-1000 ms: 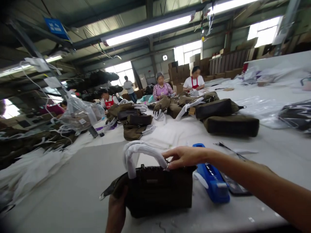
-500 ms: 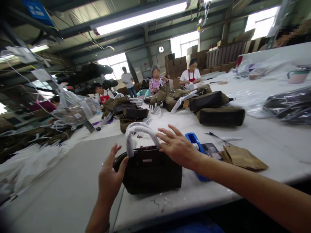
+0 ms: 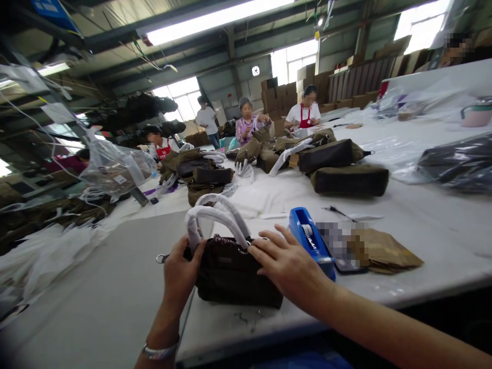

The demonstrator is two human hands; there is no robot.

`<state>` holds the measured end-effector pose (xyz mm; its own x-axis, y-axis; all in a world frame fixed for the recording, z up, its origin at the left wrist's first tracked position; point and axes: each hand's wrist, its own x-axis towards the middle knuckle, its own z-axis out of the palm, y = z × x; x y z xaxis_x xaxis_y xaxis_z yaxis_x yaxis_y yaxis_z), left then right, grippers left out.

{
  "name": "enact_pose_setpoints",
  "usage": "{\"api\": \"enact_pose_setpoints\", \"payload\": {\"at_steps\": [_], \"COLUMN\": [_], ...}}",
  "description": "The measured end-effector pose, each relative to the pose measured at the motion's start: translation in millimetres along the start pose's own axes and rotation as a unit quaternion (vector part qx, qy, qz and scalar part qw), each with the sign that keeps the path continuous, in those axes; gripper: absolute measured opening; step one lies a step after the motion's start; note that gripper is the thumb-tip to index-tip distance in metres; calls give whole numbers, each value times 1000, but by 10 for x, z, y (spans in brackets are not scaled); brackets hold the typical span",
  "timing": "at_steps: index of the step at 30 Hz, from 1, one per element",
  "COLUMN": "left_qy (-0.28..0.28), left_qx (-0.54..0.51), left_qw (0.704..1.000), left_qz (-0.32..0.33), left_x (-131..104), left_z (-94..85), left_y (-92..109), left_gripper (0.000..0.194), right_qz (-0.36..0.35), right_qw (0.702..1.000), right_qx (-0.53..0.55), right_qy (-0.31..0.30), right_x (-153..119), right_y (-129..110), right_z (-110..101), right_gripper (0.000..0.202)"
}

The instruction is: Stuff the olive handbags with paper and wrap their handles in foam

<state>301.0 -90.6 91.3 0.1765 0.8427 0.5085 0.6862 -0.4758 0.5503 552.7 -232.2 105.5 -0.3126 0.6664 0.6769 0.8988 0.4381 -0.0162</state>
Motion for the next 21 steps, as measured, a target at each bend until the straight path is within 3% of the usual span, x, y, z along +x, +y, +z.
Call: {"api": "enact_pose_setpoints", "payload": {"at_steps": [3,6,7,9,12,16,21], "left_qy": [80,195,192,118,21,48,101], "left_qx": [-55,-25,-9,24,69,83,115], "left_qw": [995,965,951,928,910,903,890], "left_qz": [31,174,241,351,409,419,429], "left_x": [-82,-183,-211,-246,-251,-257,-405], "left_z": [-19,-37,-30,15,116,161,114], "left_y": [40,198,259,361,408,355,483], "left_gripper": [47,38,34,32,34,32,26], "right_qz": [2,-20,-26,-29,-20,-16,84], "right_qw": [999,995,993,990,988,987,974], "right_qx": [9,11,14,23,42,104,110], "right_qy": [37,96,113,139,147,118,178], "right_x": [-38,-62,-71,-95,-163,-330,-465], "right_y": [15,-48,-84,-162,-238,-231,-190], "right_z": [84,106,109,127,191,271,362], "right_gripper": [26,24,23,23,24,25,37]}}
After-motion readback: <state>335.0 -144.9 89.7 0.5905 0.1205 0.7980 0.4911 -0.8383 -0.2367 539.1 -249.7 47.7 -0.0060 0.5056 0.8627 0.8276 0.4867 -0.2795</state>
